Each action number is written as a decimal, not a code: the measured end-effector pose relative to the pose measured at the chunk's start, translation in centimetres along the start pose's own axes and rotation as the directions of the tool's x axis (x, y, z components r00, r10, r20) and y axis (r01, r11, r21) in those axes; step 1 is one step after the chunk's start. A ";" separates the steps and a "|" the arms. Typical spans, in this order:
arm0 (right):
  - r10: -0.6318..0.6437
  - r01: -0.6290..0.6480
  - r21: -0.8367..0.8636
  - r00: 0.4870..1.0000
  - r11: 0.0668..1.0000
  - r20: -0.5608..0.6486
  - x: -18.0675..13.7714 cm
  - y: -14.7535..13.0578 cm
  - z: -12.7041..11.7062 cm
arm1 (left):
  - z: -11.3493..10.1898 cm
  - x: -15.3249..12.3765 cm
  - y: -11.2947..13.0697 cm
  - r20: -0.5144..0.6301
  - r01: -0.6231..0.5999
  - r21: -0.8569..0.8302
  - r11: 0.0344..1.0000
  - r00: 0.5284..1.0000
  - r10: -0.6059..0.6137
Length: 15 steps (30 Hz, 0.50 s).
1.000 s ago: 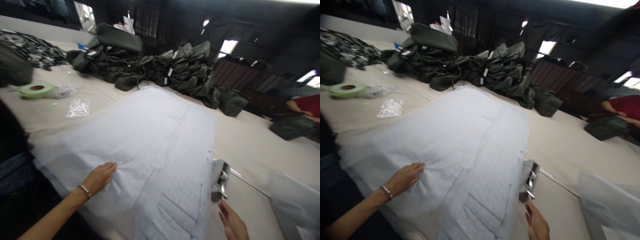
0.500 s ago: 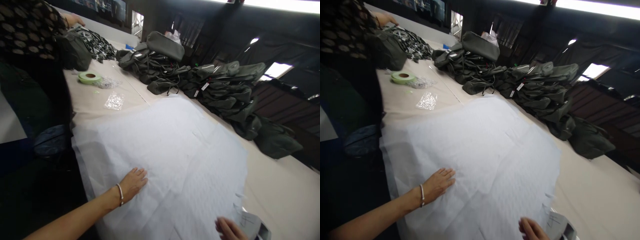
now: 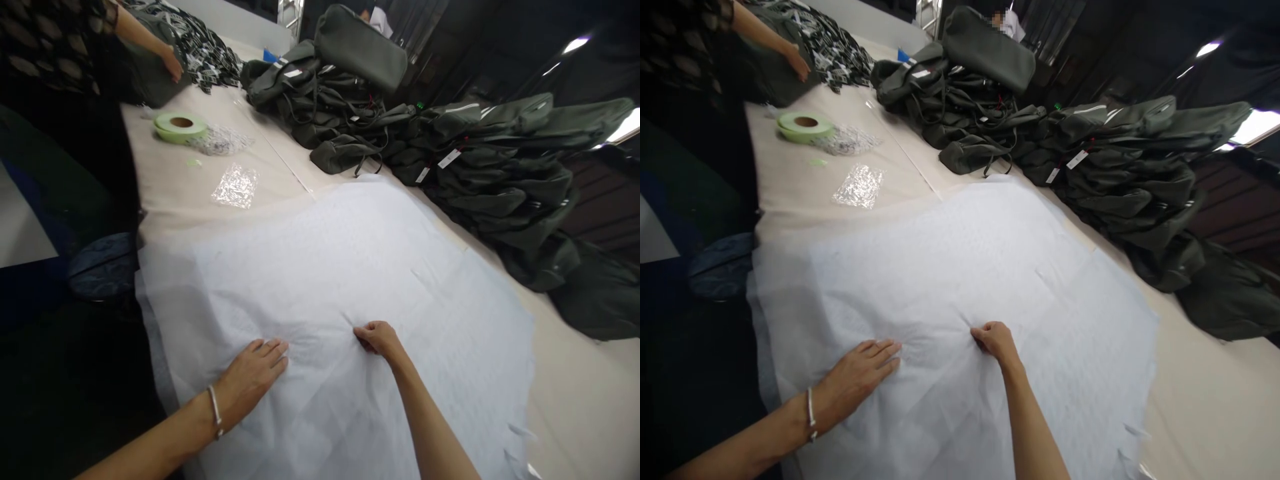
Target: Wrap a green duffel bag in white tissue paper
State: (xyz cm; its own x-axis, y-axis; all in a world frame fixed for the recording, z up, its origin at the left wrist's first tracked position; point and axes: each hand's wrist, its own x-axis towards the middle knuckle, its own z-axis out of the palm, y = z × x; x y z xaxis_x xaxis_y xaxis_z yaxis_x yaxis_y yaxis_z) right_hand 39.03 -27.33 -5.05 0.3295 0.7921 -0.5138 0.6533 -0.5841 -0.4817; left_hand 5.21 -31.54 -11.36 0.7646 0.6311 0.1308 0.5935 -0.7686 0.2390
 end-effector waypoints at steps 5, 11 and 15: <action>0.061 -0.090 -0.283 0.992 0.955 -0.111 1.0 -0.7 -0.1 | 0.3 0.0 0.0 -0.020 -0.003 -0.002 1.000 1.000 0.003; -0.046 -0.090 -0.350 0.931 0.932 -0.362 -2.7 0.0 0.1 | -1.4 0.0 -0.3 0.013 -0.026 0.060 0.998 1.000 0.025; -0.333 0.173 -0.339 0.801 0.925 -0.497 -8.9 2.7 4.6 | -3.2 -2.6 -1.4 0.004 0.111 0.131 0.985 0.994 -0.112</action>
State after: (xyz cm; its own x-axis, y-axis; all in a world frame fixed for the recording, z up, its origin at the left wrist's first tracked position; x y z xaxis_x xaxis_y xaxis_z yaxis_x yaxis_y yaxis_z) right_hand 34.76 -36.76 -5.09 0.3855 0.9171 0.1014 0.8925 -0.3427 -0.2933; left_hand 1.58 -31.74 -9.00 0.6944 0.7128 0.0990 0.7020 -0.7012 0.1242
